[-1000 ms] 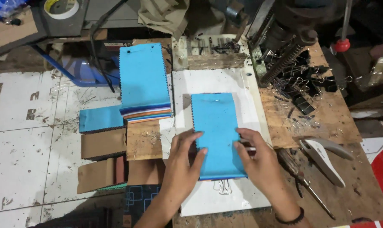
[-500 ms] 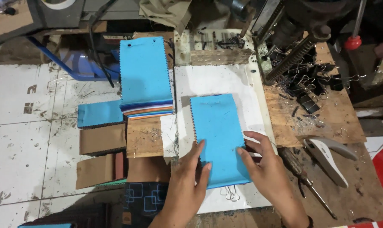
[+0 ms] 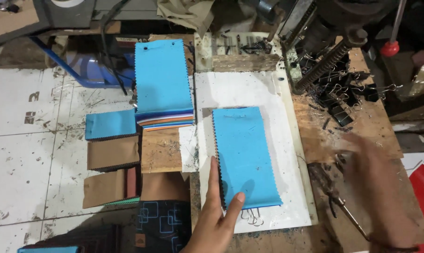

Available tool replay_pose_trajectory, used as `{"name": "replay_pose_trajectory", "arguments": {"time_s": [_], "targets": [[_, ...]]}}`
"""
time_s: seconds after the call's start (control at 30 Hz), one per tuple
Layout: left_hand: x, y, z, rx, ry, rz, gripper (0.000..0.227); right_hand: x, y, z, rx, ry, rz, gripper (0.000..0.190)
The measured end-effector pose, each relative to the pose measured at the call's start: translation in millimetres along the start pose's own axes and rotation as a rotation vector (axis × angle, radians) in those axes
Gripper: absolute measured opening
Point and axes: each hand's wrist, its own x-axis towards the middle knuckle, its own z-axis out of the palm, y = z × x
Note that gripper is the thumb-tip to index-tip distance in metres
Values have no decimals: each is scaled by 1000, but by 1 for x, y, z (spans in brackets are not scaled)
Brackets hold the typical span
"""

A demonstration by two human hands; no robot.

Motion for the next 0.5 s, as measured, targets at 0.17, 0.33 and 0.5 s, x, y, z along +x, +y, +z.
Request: {"name": "replay_pose_trajectory", "arguments": {"time_s": [0.17,0.33,0.5], "targets": [[9,-25,4,10,84,163,93,11,62,8,-85,11,86,45],[20,-50,10,172,212,267,91,-1,33,-14,-90,-4,63,29],[27,-65,23,184,451,392,88,-5,99,26,36,121,-78,69]]}}
